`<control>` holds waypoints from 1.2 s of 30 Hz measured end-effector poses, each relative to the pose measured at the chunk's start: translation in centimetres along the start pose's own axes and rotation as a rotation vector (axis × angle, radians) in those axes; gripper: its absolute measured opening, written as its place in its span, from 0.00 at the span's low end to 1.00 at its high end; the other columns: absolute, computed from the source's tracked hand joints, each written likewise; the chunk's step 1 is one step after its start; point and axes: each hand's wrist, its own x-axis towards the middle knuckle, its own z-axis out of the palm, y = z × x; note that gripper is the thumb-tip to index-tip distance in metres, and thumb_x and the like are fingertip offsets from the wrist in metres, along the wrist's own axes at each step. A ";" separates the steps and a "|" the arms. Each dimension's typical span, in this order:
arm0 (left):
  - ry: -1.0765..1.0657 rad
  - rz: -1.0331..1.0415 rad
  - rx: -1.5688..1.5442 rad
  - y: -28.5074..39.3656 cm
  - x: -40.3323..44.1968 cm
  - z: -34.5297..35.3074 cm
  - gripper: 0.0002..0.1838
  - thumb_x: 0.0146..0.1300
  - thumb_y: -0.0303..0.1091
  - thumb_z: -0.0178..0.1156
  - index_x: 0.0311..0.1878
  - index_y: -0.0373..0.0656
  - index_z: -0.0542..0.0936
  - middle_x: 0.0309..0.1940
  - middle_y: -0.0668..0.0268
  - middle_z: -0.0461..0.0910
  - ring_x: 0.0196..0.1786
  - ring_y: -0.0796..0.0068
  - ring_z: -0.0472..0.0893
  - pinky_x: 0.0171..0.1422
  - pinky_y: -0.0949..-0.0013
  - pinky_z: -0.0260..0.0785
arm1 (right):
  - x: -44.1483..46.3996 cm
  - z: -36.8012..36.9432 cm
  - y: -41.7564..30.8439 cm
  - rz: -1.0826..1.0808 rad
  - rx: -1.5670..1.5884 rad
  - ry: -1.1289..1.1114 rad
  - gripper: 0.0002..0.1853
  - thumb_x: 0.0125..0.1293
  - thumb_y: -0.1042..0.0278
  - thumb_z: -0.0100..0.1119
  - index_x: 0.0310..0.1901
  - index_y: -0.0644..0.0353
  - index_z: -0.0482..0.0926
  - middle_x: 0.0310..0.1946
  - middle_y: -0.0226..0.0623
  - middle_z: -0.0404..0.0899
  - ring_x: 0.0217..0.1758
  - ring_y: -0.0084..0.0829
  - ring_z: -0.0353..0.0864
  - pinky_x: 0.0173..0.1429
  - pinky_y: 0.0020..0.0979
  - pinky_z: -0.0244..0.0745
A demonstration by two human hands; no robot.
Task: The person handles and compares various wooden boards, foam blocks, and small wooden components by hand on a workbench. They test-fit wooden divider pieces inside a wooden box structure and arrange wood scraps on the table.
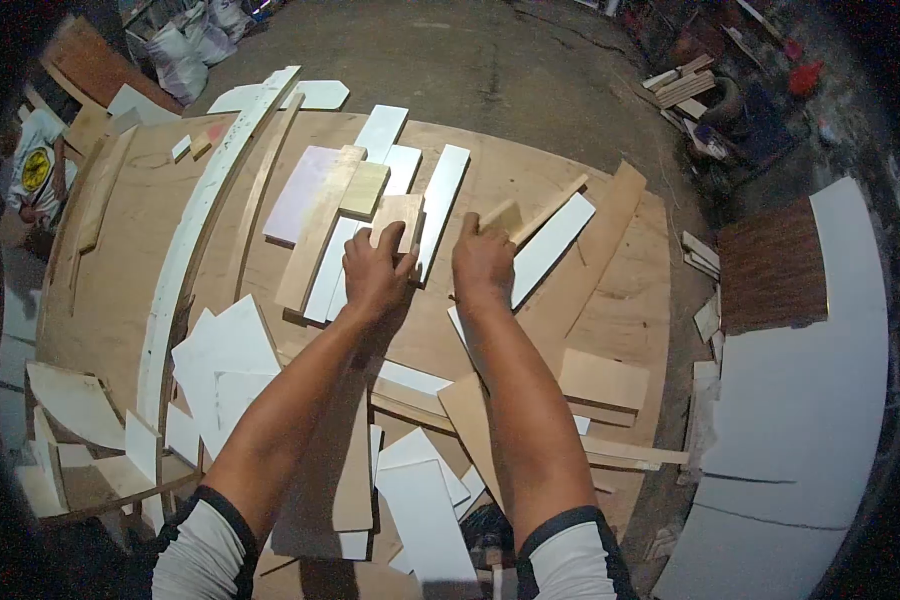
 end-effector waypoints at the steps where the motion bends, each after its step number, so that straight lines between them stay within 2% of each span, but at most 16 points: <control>1: 0.006 -0.005 0.001 -0.4 -0.2 -0.2 0.27 0.66 0.50 0.63 0.67 0.55 0.74 0.61 0.42 0.69 0.60 0.44 0.71 0.67 0.47 0.62 | -0.5 -2.1 0.2 0.131 0.219 -0.016 0.24 0.65 0.56 0.58 0.63 0.47 0.71 0.40 0.53 0.84 0.46 0.52 0.84 0.51 0.52 0.75; 3: -0.086 -0.107 -0.383 -1.6 -0.7 -0.5 0.27 0.70 0.50 0.58 0.67 0.49 0.72 0.60 0.47 0.71 0.61 0.50 0.71 0.65 0.52 0.64 | -2.8 -6.8 1.0 0.334 0.661 -0.026 0.26 0.65 0.65 0.48 0.66 0.56 0.69 0.40 0.56 0.85 0.44 0.56 0.85 0.53 0.52 0.77; 4: -0.079 -0.109 -0.387 -1.8 -1.0 -0.7 0.27 0.70 0.50 0.58 0.67 0.49 0.72 0.60 0.47 0.71 0.61 0.50 0.71 0.65 0.52 0.64 | -4.1 -8.3 1.2 0.419 0.876 -0.030 0.26 0.64 0.69 0.46 0.65 0.60 0.71 0.48 0.56 0.84 0.53 0.54 0.83 0.61 0.47 0.75; 6: -0.206 -0.403 -1.339 -2.0 -2.3 -1.4 0.27 0.74 0.50 0.52 0.68 0.43 0.70 0.61 0.52 0.72 0.63 0.56 0.72 0.65 0.55 0.67 | -5.8 -4.4 2.4 0.190 1.198 0.229 0.27 0.64 0.73 0.46 0.66 0.60 0.72 0.57 0.52 0.80 0.63 0.46 0.78 0.69 0.40 0.69; 8: -0.196 -0.645 -1.520 -0.2 -4.6 -3.8 0.29 0.77 0.51 0.46 0.69 0.39 0.67 0.62 0.55 0.72 0.64 0.60 0.74 0.67 0.58 0.68 | -8.9 -6.2 1.5 0.273 1.453 0.060 0.27 0.63 0.76 0.46 0.67 0.62 0.73 0.63 0.47 0.76 0.69 0.38 0.73 0.73 0.35 0.62; 10: -0.236 -0.763 -2.030 0.0 -6.6 -4.7 0.29 0.78 0.52 0.42 0.69 0.39 0.65 0.62 0.54 0.72 0.64 0.60 0.74 0.71 0.57 0.67 | -11.6 -7.8 0.3 0.332 1.499 -0.060 0.23 0.66 0.76 0.46 0.61 0.65 0.77 0.58 0.45 0.80 0.65 0.37 0.76 0.72 0.34 0.63; 11: -0.326 -0.719 -2.156 0.1 -7.9 -5.1 0.29 0.78 0.54 0.40 0.69 0.40 0.65 0.62 0.54 0.72 0.64 0.60 0.74 0.70 0.55 0.69 | -12.8 -7.3 -0.1 0.270 1.497 -0.015 0.22 0.66 0.76 0.46 0.61 0.65 0.78 0.54 0.42 0.81 0.56 0.31 0.77 0.60 0.31 0.70; 12: -0.354 -0.772 -2.145 0.5 -9.3 -6.1 0.30 0.78 0.55 0.39 0.69 0.40 0.65 0.62 0.54 0.73 0.63 0.58 0.75 0.68 0.53 0.70 | -13.9 -6.5 -0.5 0.207 1.495 0.031 0.22 0.66 0.76 0.46 0.60 0.65 0.78 0.50 0.38 0.82 0.48 0.25 0.79 0.48 0.28 0.78; 14: -0.337 -0.835 -2.090 1.3 -11.7 -7.3 0.30 0.78 0.54 0.39 0.69 0.40 0.65 0.61 0.53 0.73 0.61 0.57 0.76 0.67 0.51 0.71 | -16.1 -6.3 -1.7 0.362 1.721 -0.093 0.19 0.71 0.72 0.48 0.59 0.69 0.78 0.55 0.46 0.81 0.61 0.34 0.77 0.68 0.34 0.68; 16: -0.302 -0.776 -2.089 1.9 -13.7 -8.0 0.29 0.77 0.53 0.38 0.69 0.40 0.66 0.61 0.54 0.74 0.61 0.57 0.76 0.67 0.50 0.71 | -18.2 -9.2 -3.4 0.516 1.862 -0.154 0.23 0.70 0.60 0.62 0.58 0.70 0.78 0.53 0.44 0.81 0.54 0.33 0.81 0.55 0.32 0.79; 21: -0.259 -0.928 -2.054 2.2 -18.1 -9.9 0.31 0.78 0.54 0.36 0.72 0.40 0.62 0.64 0.53 0.71 0.63 0.54 0.76 0.67 0.46 0.72 | -22.3 -12.9 -4.2 0.483 1.712 -0.153 0.25 0.60 0.67 0.73 0.55 0.71 0.78 0.43 0.46 0.83 0.35 0.29 0.85 0.33 0.28 0.81; 26: -0.389 -0.851 -1.830 -0.1 -23.4 -9.5 0.31 0.78 0.54 0.38 0.72 0.41 0.64 0.60 0.54 0.74 0.56 0.55 0.81 0.56 0.50 0.78 | -25.8 -13.3 -3.4 0.484 1.755 -0.255 0.21 0.59 0.70 0.72 0.53 0.68 0.79 0.40 0.37 0.83 0.31 0.25 0.82 0.29 0.28 0.79; 28: -0.389 -0.902 -1.769 0.5 -25.0 -13.2 0.26 0.77 0.48 0.46 0.68 0.38 0.69 0.55 0.55 0.79 0.51 0.62 0.83 0.49 0.60 0.79 | -27.8 -12.8 -2.2 0.422 1.673 -0.234 0.24 0.57 0.73 0.72 0.55 0.71 0.78 0.38 0.46 0.84 0.35 0.30 0.86 0.36 0.31 0.82; 30: -0.329 -0.770 -1.186 0.3 -26.5 -14.7 0.21 0.73 0.39 0.56 0.63 0.36 0.74 0.49 0.57 0.82 0.46 0.68 0.84 0.47 0.66 0.79 | -29.8 -10.8 -0.9 0.344 1.608 -0.230 0.36 0.53 0.75 0.73 0.64 0.69 0.70 0.46 0.51 0.83 0.42 0.34 0.86 0.42 0.35 0.84; 33: -0.137 -0.589 -0.942 0.2 -27.2 -15.2 0.19 0.68 0.36 0.64 0.57 0.34 0.78 0.44 0.57 0.84 0.41 0.72 0.83 0.46 0.69 0.77 | -32.6 -12.6 -0.1 0.332 1.613 -0.478 0.59 0.44 0.76 0.76 0.76 0.53 0.47 0.60 0.54 0.75 0.63 0.43 0.77 0.54 0.36 0.83; 36: -0.078 -0.422 -0.733 -0.7 -25.5 -14.6 0.21 0.67 0.40 0.66 0.55 0.33 0.79 0.43 0.55 0.83 0.38 0.73 0.83 0.41 0.70 0.77 | -34.2 -9.3 0.7 0.162 1.397 -0.596 0.43 0.46 0.69 0.79 0.67 0.55 0.71 0.59 0.52 0.76 0.65 0.45 0.75 0.65 0.44 0.74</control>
